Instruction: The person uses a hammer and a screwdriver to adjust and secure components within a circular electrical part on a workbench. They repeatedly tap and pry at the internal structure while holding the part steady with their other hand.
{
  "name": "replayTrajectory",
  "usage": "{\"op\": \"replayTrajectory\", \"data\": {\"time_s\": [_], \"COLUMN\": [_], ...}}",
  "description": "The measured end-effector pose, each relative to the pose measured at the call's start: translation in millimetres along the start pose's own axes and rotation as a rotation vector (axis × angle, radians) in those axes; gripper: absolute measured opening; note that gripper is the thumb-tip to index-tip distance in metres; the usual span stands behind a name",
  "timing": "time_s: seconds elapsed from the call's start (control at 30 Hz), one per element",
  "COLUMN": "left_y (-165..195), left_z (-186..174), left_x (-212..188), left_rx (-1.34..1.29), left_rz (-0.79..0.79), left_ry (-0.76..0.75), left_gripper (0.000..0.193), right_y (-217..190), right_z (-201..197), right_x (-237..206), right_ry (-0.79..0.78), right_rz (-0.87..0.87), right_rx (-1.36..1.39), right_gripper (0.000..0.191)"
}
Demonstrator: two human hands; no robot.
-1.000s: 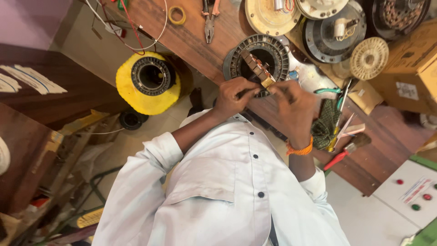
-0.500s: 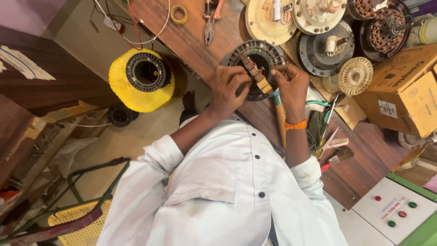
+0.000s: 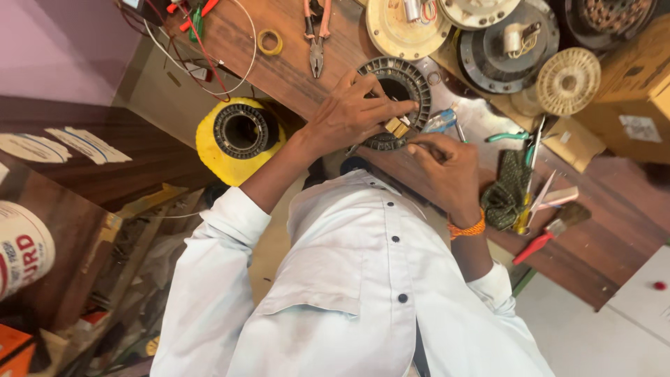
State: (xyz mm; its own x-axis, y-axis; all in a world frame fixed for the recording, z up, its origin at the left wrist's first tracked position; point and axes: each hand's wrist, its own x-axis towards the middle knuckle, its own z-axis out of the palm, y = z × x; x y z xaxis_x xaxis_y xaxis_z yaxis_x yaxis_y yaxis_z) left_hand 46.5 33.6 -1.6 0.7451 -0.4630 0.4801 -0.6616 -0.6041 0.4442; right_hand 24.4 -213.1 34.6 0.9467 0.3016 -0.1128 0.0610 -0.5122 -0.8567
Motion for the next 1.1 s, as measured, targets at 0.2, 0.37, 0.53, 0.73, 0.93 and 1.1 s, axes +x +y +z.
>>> {"op": "replayTrajectory", "data": {"time_s": [0.2, 0.37, 0.53, 0.73, 0.93, 1.1], "left_y": [-7.8, 9.9, 20.2, 40.0, 44.8, 48.0], "left_z": [13.5, 24.3, 45.4, 59.0, 68.5, 77.1], "left_x": [-21.6, -59.6, -66.4, -55.6, -45.0, -34.8], "left_rx": [0.054, 0.091, -0.143, -0.478, -0.414, -0.413], "left_rz": [0.132, 0.118, -0.142, -0.472, -0.658, -0.785], "left_ry": [0.081, 0.213, 0.324, 0.557, 0.611, 0.571], "left_gripper": [0.05, 0.04, 0.031, 0.012, 0.015, 0.017], "right_y": [7.0, -2.3, -30.6, -30.4, -13.2, 5.2], "right_z": [50.6, 63.9, 43.9, 23.0, 17.3, 23.6], "right_x": [-7.1, -1.1, -18.0, 23.9, 55.1, 86.8], "right_ry": [0.115, 0.07, -0.027, 0.062, -0.005, -0.09], "right_rz": [-0.449, -0.299, -0.379, -0.087, -0.076, -0.082], "right_rx": [-0.318, -0.425, -0.197, -0.207, -0.044, 0.082], "right_gripper": [0.005, 0.015, 0.009, 0.009, 0.008, 0.006]}}
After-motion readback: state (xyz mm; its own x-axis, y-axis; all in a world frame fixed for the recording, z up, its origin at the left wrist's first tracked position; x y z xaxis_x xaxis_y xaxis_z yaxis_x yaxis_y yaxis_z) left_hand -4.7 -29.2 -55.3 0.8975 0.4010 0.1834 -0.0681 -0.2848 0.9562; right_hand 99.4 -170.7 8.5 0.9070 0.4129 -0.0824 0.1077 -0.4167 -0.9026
